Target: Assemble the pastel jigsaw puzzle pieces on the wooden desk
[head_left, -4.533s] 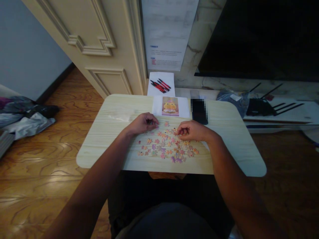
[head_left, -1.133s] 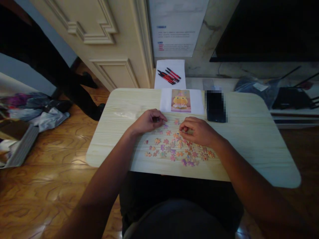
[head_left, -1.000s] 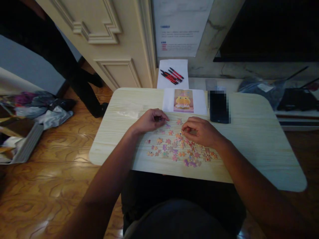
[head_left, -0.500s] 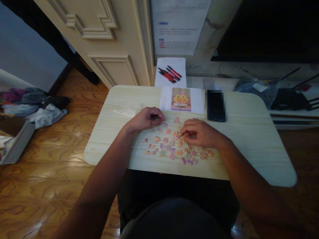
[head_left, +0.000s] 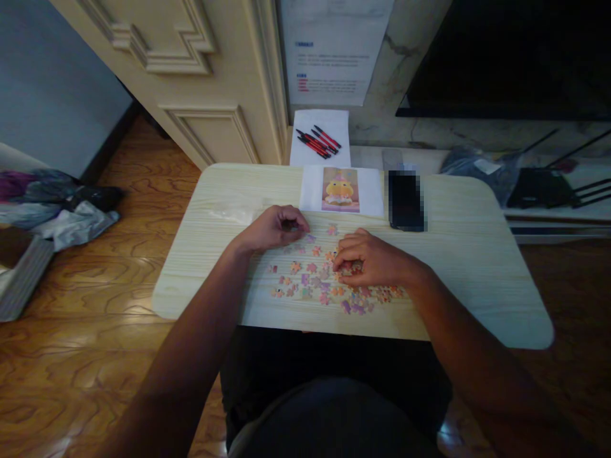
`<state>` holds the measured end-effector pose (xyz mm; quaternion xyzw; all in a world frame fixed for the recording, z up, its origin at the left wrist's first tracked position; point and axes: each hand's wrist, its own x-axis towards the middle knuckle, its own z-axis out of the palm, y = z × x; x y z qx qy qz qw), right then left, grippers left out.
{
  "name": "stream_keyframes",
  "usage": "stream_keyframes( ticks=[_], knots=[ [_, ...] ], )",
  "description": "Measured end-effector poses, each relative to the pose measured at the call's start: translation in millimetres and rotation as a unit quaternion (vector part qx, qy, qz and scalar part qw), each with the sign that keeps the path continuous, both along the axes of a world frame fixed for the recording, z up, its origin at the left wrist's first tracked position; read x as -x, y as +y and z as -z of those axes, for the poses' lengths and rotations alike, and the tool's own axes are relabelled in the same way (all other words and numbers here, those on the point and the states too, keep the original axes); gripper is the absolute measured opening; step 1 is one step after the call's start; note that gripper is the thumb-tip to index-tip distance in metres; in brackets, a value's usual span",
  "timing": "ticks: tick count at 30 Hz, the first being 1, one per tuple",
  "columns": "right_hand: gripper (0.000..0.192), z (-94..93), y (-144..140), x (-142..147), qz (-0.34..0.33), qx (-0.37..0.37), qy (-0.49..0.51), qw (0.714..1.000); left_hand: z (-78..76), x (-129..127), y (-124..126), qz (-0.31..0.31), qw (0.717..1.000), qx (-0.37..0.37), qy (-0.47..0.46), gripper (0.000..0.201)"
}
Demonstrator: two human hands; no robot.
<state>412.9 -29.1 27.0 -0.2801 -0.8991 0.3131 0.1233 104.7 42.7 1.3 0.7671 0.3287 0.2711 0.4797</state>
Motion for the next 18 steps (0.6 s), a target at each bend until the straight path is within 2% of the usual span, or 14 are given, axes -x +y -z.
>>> stream_keyframes(
  ticks=[8,18],
  knots=[
    [0.007,-5.5,-0.7,4.7,-0.009,0.006,-0.026,1.0,-1.4,-1.0,-0.4,-0.005,1.0,0.001,0.0,0.012],
    [0.011,-4.2,0.5,3.3,0.034,0.015,0.006,0.999,3.5,-5.4,-3.9,-0.034,0.999,0.007,-0.019,0.013]
  ],
)
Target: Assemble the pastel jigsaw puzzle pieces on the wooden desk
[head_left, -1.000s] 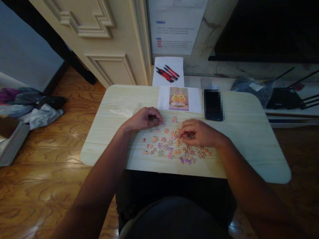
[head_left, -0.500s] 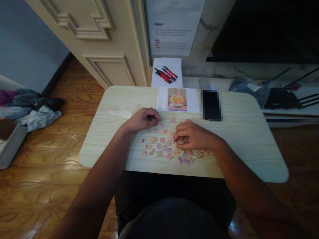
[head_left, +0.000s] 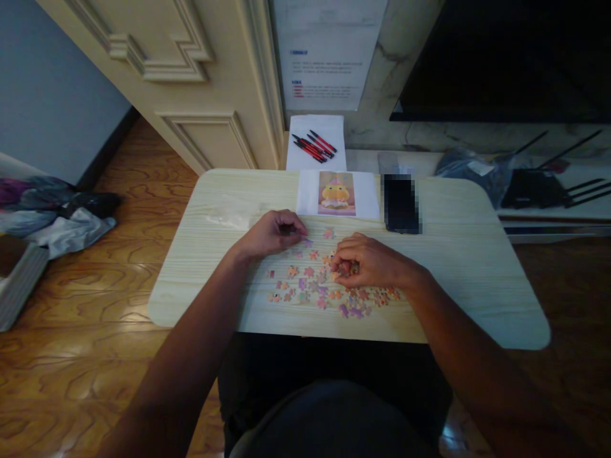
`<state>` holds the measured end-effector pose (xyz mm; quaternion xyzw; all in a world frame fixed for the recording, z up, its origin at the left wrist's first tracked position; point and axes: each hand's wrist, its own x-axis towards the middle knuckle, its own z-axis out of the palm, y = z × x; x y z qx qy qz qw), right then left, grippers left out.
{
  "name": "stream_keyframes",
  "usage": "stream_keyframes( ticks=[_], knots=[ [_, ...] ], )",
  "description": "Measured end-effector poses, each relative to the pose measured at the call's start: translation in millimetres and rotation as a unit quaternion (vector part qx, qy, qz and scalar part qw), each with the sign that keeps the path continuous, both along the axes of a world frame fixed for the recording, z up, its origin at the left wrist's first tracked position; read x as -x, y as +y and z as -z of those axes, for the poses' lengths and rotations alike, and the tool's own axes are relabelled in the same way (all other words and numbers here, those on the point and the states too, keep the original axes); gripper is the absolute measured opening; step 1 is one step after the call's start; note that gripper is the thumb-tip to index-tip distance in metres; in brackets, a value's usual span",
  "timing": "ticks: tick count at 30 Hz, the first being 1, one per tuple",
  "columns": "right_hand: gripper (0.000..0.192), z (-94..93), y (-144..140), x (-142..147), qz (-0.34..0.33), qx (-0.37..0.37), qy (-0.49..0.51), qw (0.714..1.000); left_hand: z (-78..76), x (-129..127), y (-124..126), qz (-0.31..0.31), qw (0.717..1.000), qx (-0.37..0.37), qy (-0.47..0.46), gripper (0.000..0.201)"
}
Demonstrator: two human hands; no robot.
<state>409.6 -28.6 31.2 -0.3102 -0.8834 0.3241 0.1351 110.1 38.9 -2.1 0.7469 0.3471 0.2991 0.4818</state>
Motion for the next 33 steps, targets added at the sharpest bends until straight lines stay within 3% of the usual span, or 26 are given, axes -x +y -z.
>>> stream_keyframes(
  ticks=[16,33],
  knots=[
    [0.008,8.8,12.7,-17.1,0.131,-0.038,0.004,0.991,-0.1,-12.0,-9.0,-0.028,1.0,-0.01,0.01,0.01],
    [0.013,9.4,14.7,-21.0,0.165,-0.059,-0.024,0.984,1.3,-5.6,-3.9,0.015,0.998,-0.056,0.037,0.011]
  ],
)
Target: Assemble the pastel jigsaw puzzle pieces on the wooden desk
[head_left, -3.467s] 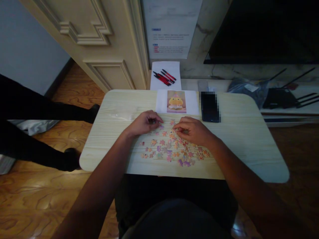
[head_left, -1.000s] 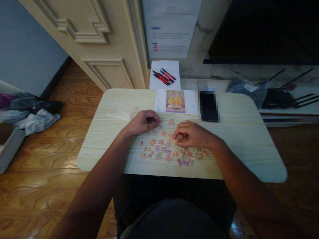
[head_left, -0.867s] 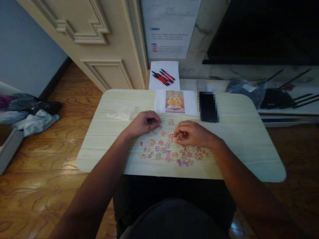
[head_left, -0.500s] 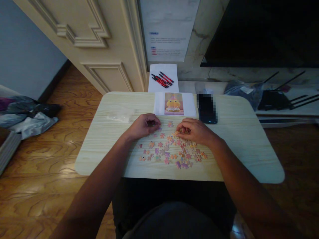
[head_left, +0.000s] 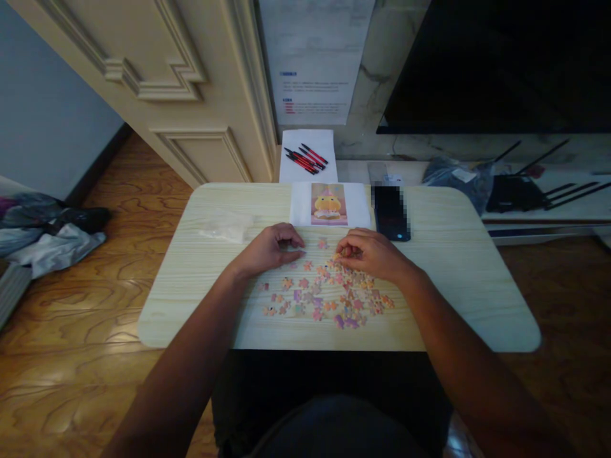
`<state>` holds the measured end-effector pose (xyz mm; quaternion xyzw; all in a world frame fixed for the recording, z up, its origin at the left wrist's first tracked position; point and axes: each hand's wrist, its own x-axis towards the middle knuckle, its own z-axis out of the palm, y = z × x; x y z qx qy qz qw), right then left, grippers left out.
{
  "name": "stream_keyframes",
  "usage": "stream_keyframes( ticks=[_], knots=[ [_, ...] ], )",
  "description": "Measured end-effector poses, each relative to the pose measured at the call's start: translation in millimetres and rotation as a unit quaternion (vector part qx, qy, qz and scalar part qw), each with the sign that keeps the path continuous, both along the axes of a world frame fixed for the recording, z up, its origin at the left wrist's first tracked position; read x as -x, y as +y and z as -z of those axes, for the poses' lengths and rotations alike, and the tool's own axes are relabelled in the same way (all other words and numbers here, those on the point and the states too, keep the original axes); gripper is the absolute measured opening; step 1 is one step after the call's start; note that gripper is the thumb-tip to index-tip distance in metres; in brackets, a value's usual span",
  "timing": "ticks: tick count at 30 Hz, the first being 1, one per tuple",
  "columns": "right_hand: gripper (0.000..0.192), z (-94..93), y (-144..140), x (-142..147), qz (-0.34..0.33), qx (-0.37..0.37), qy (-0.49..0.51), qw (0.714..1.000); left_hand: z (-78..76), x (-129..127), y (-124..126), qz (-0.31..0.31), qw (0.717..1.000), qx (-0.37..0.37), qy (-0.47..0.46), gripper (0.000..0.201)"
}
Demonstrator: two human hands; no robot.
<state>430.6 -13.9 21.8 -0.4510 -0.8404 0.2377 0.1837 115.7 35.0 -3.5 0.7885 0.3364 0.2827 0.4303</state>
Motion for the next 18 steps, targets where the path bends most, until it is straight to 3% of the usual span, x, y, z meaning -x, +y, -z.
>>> stream_keyframes(
  ticks=[18],
  knots=[
    [0.009,0.0,-2.1,-2.2,-0.014,0.021,0.047,0.999,-0.7,0.6,0.9,-0.018,0.999,0.029,-0.01,0.011]
  ],
)
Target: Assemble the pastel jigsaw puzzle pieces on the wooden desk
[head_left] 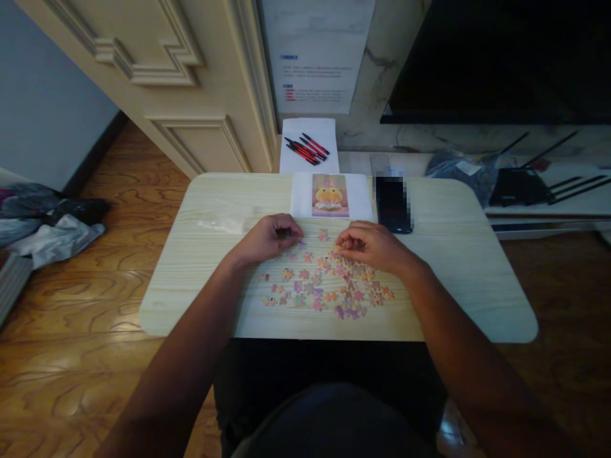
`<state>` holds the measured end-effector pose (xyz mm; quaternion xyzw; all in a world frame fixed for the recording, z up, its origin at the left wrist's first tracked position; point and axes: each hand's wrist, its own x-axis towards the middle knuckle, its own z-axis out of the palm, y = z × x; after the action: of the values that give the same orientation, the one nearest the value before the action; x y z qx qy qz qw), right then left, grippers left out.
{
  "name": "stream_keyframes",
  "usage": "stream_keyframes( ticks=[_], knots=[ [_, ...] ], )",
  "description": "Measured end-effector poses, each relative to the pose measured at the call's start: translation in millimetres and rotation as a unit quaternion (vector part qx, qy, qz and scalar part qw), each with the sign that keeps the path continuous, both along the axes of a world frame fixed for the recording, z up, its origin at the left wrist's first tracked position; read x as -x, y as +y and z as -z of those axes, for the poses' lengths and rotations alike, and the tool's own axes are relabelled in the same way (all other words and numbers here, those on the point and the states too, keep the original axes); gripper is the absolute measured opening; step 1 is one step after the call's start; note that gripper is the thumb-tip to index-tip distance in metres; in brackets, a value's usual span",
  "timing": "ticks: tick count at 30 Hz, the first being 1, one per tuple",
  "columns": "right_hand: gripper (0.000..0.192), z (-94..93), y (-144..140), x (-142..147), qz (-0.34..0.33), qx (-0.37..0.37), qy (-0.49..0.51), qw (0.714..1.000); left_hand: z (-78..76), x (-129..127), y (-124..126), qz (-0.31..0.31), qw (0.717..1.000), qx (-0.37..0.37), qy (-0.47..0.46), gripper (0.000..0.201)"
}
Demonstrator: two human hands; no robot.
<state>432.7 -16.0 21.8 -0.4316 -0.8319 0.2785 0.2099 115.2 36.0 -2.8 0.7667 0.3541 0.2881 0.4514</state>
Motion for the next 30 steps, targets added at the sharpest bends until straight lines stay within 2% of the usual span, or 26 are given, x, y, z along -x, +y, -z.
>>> stream_keyframes(
  ticks=[4,10,18,25,30],
  knots=[
    [0.013,-3.7,-4.8,7.0,-0.039,0.031,0.015,0.999,2.5,-0.1,1.1,-0.004,1.0,0.011,-0.002,0.013],
    [0.007,-7.8,-10.8,14.4,-0.111,0.074,0.008,0.991,2.0,-0.8,0.9,-0.009,1.0,0.006,-0.006,0.013],
    [0.012,-11.9,-11.3,13.6,-0.15,0.121,0.012,0.981,-1.5,-2.5,0.1,-0.001,1.0,0.016,-0.007,0.009],
    [0.017,-18.3,-3.9,-11.6,-0.057,0.116,0.033,0.991,-1.4,-1.0,0.8,-0.004,1.0,0.003,0.004,0.012],
    [0.015,-14.4,-4.2,-15.1,-0.062,0.144,0.021,0.987,1.3,1.3,1.9,-0.002,1.0,0.003,0.011,0.013]
  ],
)
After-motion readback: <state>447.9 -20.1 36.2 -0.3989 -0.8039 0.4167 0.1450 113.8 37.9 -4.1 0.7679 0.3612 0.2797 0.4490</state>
